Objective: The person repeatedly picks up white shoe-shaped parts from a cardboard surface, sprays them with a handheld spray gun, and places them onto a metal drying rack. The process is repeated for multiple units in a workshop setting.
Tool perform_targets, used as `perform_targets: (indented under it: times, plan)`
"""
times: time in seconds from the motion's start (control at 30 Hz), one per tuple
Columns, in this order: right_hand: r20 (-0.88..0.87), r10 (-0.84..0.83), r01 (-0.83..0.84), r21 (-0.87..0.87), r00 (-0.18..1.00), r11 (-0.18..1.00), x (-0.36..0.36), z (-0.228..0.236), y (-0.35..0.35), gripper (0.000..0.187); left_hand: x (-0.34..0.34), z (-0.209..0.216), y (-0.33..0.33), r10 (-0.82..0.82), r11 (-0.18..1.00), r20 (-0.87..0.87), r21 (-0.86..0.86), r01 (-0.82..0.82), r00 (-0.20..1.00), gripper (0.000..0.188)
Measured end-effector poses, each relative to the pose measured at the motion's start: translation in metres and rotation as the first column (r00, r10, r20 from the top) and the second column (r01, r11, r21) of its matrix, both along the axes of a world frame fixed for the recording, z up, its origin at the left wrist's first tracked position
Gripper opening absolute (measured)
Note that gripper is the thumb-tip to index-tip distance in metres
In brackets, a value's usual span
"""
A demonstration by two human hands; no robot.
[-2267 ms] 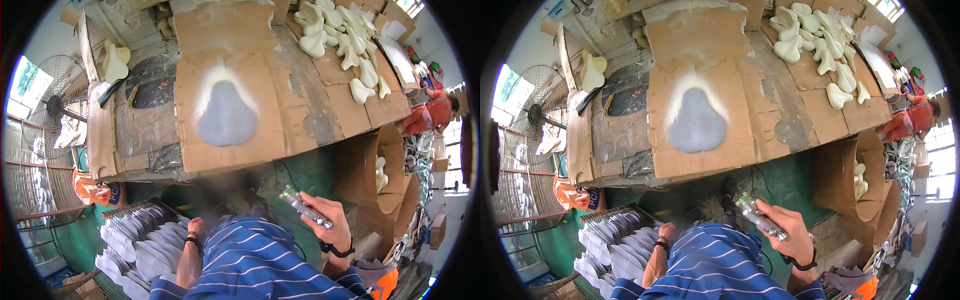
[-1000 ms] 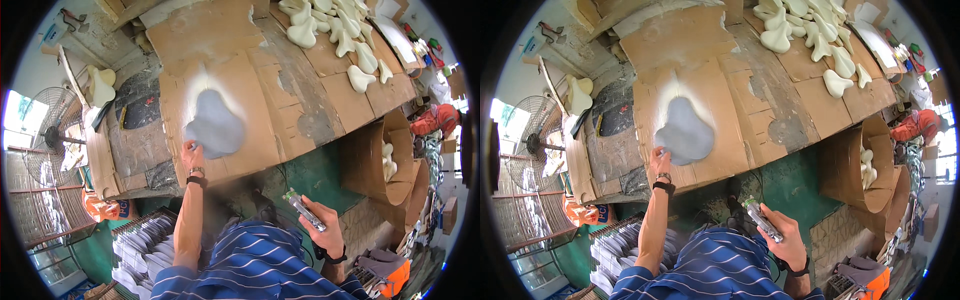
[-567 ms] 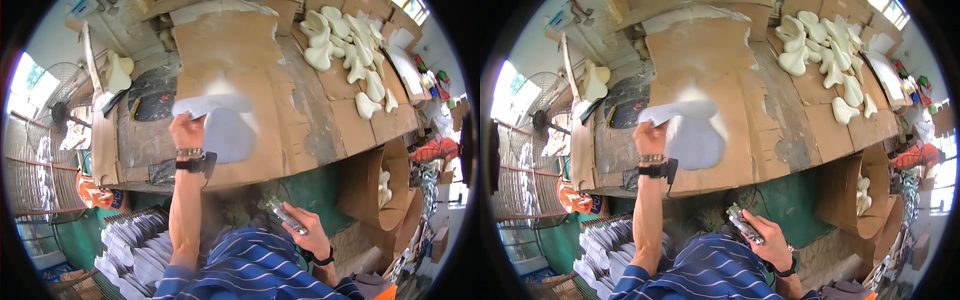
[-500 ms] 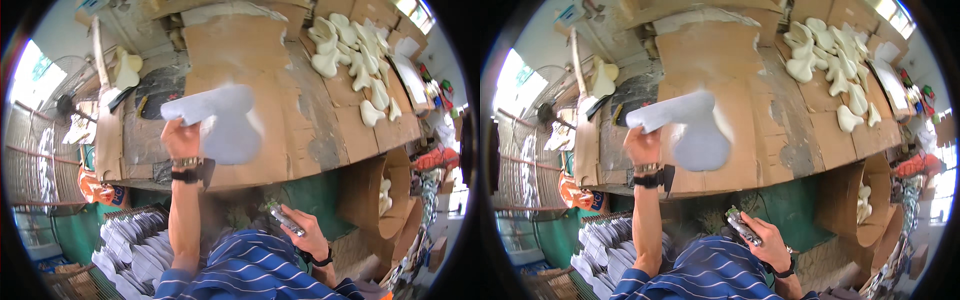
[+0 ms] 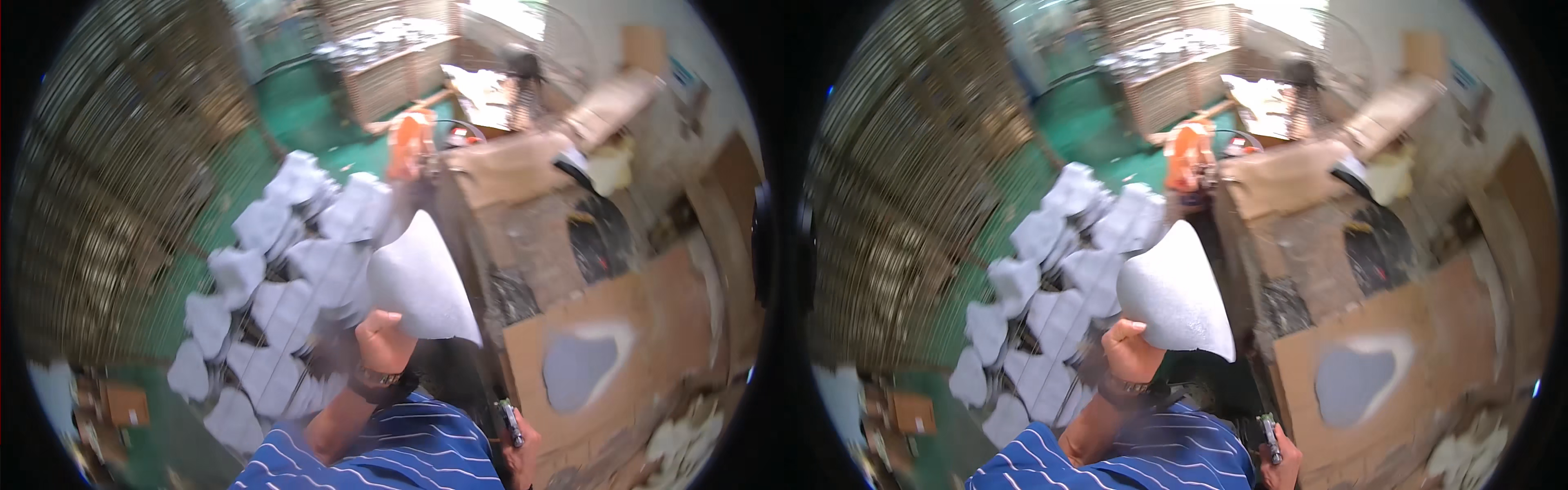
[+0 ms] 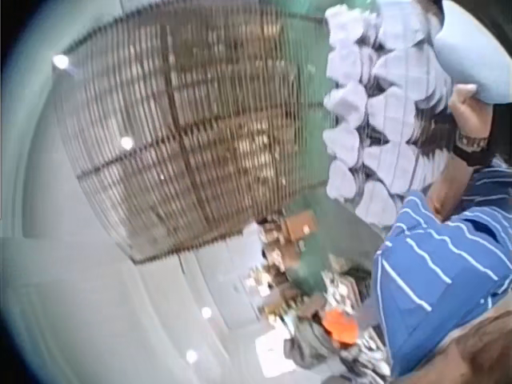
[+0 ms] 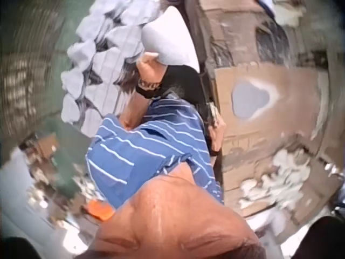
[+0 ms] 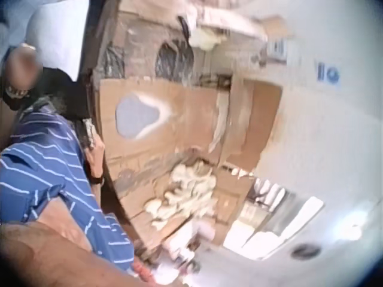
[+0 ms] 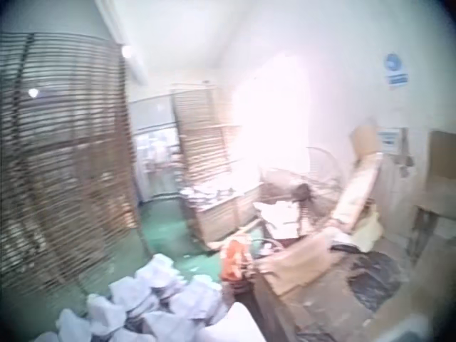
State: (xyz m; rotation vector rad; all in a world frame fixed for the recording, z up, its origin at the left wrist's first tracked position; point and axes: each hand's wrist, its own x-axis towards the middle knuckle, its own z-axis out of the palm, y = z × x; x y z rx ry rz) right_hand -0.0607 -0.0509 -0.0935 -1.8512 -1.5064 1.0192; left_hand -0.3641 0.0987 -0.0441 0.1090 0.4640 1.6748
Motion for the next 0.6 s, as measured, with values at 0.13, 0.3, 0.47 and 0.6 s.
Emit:
perform_targets:
  times: [0.13,0.3,0.47,0.6]
  plan:
    - [-0.011,0.243,-0.243,-0.131,0.970,0.961,-0.013,-0.014,0.030,0.048,-0.085,0.004,-0.074,0.375,0.927,-0.077,0.061,-0.371,0.924,0.059]
    - [-0.295,0.318,-0.412,-0.352,0.901,0.840,-0.066,0.020,0.067,0.039,-0.178,0.011,-0.141,0.801,0.566,-0.214,-0.035,-0.824,0.559,0.059]
    - [-0.056,0.614,-0.616,-0.131,0.787,0.777,-0.102,0.003,0.095,0.052,-0.340,-0.034,-0.228,0.953,0.291,-0.152,0.214,-0.932,0.263,0.033]
    - [-0.067,0.653,-0.652,-0.191,0.754,0.734,-0.134,0.006,0.107,0.053,-0.418,-0.022,-0.294,0.965,0.084,-0.261,0.208,-0.975,0.027,0.025]
